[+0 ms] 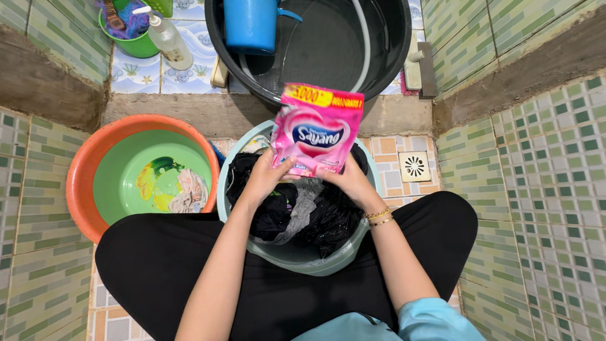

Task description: The person sits on the floor and hand-washes dark clothes in a light blue basin filled with water. They rub and wring the garments, then add detergent from a pink sachet and continue scrubbing the clothes.

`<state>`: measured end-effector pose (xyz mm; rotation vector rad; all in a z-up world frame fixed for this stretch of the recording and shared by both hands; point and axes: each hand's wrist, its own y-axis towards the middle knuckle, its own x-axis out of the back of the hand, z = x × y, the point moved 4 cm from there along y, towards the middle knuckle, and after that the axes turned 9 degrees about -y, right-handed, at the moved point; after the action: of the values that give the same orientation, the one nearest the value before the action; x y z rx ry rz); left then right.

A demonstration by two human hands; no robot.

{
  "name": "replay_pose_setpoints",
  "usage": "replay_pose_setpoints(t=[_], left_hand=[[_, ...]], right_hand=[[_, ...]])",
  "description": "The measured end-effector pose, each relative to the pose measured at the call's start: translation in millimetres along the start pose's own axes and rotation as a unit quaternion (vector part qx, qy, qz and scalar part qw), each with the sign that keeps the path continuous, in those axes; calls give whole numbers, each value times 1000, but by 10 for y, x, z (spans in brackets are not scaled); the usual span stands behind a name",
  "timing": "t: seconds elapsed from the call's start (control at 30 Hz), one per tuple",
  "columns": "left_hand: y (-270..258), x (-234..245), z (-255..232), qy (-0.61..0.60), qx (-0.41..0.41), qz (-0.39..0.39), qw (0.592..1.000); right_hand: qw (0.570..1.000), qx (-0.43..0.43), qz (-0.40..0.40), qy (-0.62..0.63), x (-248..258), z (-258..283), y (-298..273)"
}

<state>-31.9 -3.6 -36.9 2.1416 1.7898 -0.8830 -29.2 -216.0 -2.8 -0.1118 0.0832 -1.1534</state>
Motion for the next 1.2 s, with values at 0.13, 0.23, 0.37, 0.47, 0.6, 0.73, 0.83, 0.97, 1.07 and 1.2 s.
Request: replay_pose_setpoints(t=[0.13, 0.23, 0.37, 0.47, 0.6, 0.73, 0.83, 0.97, 1.07, 1.2], left_hand=[[11, -5, 4, 16, -25, 8, 1000], [25, -62, -10, 27, -53, 12, 998], [-9, -65, -103, 3, -38, 6, 999], [-19, -93, -77, 13, -34, 27, 999], [-39, -120, -19, 118, -56, 16, 991], [-71, -179, -106, 103, -89, 16, 991], [-89, -273, -154, 151, -124, 19, 981], [-82, -285, -102, 131, -89, -7, 987], [-68, -185, -19, 175, -49, -38, 983], [-86, -46, -24, 289, -103, -29, 951]], right_hand=[[981, -118, -25, -150, 95, -303, -23], [975, -122, -43, -183, 172, -507, 26], [997, -61, 7, -56, 78, -469, 36], [994, -32, -16, -101, 18, -332, 57], [990, -30, -99, -96, 21, -81, 59], [999, -14, 13, -50, -136, 238, -1], [996, -14, -24, -89, -234, 211, 29], [983, -80, -100, -133, -114, -139, 51], [979, -28, -140, -144, -27, -227, 52], [989, 1, -122, -85, 65, -119, 48]])
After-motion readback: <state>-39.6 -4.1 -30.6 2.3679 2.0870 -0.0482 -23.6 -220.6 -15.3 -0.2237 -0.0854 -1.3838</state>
